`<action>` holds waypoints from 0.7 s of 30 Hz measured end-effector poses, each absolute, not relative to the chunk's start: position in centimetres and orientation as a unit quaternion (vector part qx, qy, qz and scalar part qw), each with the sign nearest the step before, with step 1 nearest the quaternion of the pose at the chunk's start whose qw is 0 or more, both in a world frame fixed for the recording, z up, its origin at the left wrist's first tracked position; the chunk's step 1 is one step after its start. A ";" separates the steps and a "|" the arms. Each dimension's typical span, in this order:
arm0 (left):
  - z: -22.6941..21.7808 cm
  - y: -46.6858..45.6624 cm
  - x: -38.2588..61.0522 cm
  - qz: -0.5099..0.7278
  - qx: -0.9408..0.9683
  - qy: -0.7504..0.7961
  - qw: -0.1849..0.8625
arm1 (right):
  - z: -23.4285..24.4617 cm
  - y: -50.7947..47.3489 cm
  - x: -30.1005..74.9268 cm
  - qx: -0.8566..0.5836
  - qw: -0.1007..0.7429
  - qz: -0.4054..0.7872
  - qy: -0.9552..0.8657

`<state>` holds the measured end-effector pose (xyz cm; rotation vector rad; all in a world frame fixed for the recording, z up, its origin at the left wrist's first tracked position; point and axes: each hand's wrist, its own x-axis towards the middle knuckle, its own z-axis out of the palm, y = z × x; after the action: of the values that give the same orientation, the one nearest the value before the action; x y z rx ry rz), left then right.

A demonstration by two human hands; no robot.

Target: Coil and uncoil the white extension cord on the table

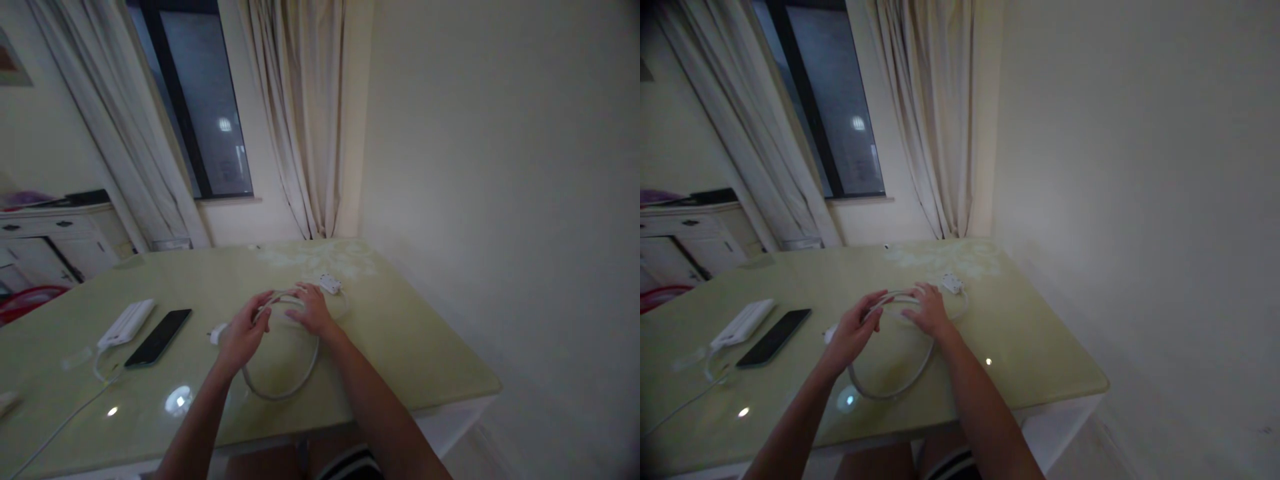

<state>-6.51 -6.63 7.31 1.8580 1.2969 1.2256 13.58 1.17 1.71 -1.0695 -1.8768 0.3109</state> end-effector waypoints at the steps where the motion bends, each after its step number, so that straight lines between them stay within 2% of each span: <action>1: 8.0 -7.3 -5.8 0.466 0.693 0.457 0.305 | 1.8 1.0 13.4 -0.431 0.462 0.138 -0.763; 4: 8.5 -8.7 -4.6 0.484 0.679 0.412 0.368 | 2.1 1.2 13.8 -0.469 0.539 0.185 -0.675; 6: 7.2 -8.6 -5.2 0.495 0.665 0.433 0.354 | 2.2 1.8 14.6 -0.498 0.617 0.210 -0.572; 8: 5.2 -7.6 -6.8 0.471 0.662 0.515 0.274 | 2.3 2.3 15.4 -0.505 0.679 0.247 -0.473; 11: 2.3 -5.7 -9.7 0.311 0.689 0.650 0.081 | 2.6 2.8 16.2 -0.470 0.740 0.323 -0.357; 13: 1.2 -4.8 -11.1 0.206 0.710 0.674 0.001 | 3.0 2.8 16.4 -0.416 0.761 0.382 -0.319; 16: 0.8 -3.9 -11.8 0.122 0.716 0.686 -0.048 | 3.4 2.4 16.3 -0.359 0.761 0.421 -0.339; 21: 1.3 -2.2 -10.8 0.102 0.744 0.660 -0.024 | 3.8 1.0 14.9 -0.386 0.713 0.339 -0.477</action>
<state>-10.76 -2.18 1.26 2.3730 2.1053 0.3265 14.86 1.05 3.84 -0.8557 -1.0581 0.7507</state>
